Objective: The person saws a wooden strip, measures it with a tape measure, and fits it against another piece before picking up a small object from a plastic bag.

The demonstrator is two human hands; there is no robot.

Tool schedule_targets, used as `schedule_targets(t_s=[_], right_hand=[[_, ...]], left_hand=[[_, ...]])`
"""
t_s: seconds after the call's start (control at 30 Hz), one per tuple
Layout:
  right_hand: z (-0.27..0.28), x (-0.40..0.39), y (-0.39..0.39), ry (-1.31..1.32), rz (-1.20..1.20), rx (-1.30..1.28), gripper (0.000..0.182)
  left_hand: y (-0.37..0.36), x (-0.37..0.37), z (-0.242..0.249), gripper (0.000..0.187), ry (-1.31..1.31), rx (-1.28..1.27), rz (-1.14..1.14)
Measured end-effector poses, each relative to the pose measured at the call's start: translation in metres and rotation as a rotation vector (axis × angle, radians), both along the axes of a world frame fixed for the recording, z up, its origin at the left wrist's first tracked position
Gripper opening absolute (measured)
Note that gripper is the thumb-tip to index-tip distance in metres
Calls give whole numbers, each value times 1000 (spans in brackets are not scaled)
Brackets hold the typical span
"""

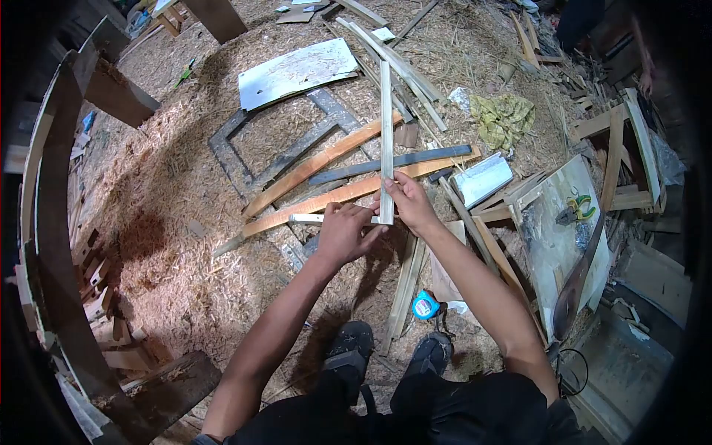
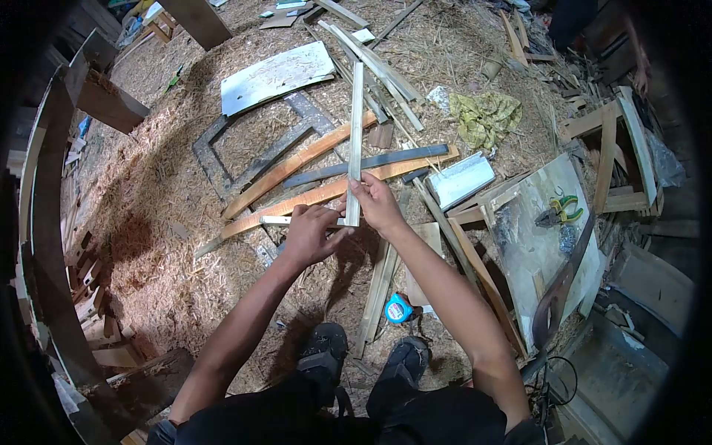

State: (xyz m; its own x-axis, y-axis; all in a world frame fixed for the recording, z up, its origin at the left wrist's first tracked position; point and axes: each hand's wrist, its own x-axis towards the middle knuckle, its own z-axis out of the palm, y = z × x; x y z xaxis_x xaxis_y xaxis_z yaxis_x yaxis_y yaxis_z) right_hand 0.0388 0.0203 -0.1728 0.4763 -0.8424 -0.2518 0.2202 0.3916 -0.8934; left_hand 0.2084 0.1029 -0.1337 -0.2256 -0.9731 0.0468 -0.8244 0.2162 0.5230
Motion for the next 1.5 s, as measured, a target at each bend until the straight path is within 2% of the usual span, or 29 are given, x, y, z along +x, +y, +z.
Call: schedule_targets(t_s=[0.3, 0.4, 0.6, 0.7, 1.03, 1.33, 1.5], right_hand=[[-1, -2, -1, 34, 36, -41, 33], [1, -1, 0, 4, 9, -23, 28], [3, -2, 3, 19, -5, -30, 28], [-3, -3, 3, 4, 31, -51, 34], [-11, -3, 8, 140, -63, -135, 34], [-4, -5, 8, 191, -38, -86, 31], [-15, -10, 7, 75, -14, -6, 27]], left_hand=[[0, -1, -1, 43, -1, 10, 2], [-1, 0, 1, 46, 4, 20, -14], [-1, -2, 6, 48, 16, 64, 7], [-1, -3, 7, 46, 24, 74, 15], [-2, -3, 4, 42, 37, 67, 13], [-2, -1, 3, 42, 77, 73, 11], [-5, 1, 1, 41, 45, 74, -9]])
